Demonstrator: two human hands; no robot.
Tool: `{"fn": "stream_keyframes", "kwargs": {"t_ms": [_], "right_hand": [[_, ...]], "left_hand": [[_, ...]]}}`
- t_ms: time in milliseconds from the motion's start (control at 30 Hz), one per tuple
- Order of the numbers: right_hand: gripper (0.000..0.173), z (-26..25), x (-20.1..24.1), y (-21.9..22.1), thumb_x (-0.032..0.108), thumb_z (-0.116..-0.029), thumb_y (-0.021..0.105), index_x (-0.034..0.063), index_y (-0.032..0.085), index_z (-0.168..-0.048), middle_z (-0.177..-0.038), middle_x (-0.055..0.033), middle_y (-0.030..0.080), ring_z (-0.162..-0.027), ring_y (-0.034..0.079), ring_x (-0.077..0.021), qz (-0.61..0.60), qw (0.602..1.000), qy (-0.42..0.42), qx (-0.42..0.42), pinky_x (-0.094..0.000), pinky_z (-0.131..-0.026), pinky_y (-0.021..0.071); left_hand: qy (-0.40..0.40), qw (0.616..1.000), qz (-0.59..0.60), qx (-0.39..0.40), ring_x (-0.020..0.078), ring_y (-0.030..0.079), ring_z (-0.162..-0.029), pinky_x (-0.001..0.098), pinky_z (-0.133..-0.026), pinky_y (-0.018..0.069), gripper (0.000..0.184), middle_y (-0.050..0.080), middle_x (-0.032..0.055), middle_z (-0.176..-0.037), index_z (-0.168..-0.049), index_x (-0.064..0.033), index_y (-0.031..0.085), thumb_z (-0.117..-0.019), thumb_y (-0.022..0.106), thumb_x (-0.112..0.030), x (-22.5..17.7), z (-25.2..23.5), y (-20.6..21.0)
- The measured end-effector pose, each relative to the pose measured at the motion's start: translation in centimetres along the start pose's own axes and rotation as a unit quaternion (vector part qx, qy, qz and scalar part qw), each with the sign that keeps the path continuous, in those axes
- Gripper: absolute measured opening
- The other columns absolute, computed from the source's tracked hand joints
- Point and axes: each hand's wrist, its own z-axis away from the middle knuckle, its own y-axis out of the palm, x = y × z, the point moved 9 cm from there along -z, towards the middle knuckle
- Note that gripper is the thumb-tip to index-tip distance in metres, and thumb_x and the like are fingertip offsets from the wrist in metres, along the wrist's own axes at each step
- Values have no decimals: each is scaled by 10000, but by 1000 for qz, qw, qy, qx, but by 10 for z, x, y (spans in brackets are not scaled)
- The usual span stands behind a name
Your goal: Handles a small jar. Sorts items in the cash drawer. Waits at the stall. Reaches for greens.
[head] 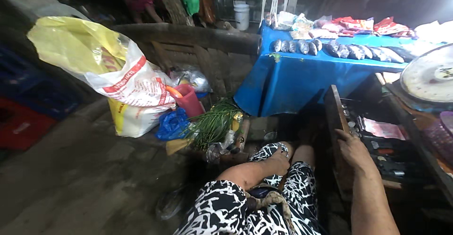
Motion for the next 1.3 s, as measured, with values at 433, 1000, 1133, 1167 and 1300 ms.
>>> {"fn": "stream_keyframes", "kwargs": {"t_ms": [433, 1000, 1133, 1167, 1300], "right_hand": [[418, 0, -1, 0, 159, -1066, 475, 230, 577, -1465, -1483, -235, 511, -1328, 514, -448, -11, 1000, -1, -7, -673, -1077, 372], [426, -1, -3, 1, 151, -1067, 466, 228, 565, -1475, -1487, -245, 505, -1307, 532, -462, -8, 1000, 0, -4, -659, -1059, 414], [419, 0, -2, 1, 147, -1070, 469, 218, 569, -1470, -1481, -252, 506, -1295, 544, -456, -10, 1000, 1, -4, -646, -1050, 429], [421, -1, -3, 1, 146, -1068, 469, 216, 569, -1470, -1477, -257, 505, -1287, 548, -458, -10, 1000, 1, -4, -644, -1045, 434], [421, -1, -2, 1, 145, -1068, 471, 216, 565, -1472, -1471, -270, 502, -1276, 551, -471, -8, 1000, 0, -4, -646, -1036, 442]], "left_hand": [[-1, 1000, -1, 1, 452, 331, -1477, 774, -1168, 115, 385, 603, 174, -1407, -1110, -37, 743, -1008, 577, -370, 0, -1, 0], [1, 1000, 8, 2, 450, 320, -1481, 767, -1177, 93, 344, 614, 162, -1391, -1081, -46, 750, -1002, 587, -339, 0, 1, -1], [2, 1000, 4, -6, 450, 340, -1469, 771, -1170, 111, 353, 615, 172, -1384, -1088, -42, 747, -1004, 584, -344, 0, 0, 0], [2, 1000, 2, -7, 447, 344, -1467, 769, -1171, 114, 357, 616, 171, -1383, -1089, -42, 748, -1005, 582, -347, 0, 0, 0], [0, 1000, 5, -6, 445, 333, -1476, 767, -1175, 108, 350, 614, 169, -1390, -1091, -39, 747, -1003, 587, -338, 0, 0, 0]]}}
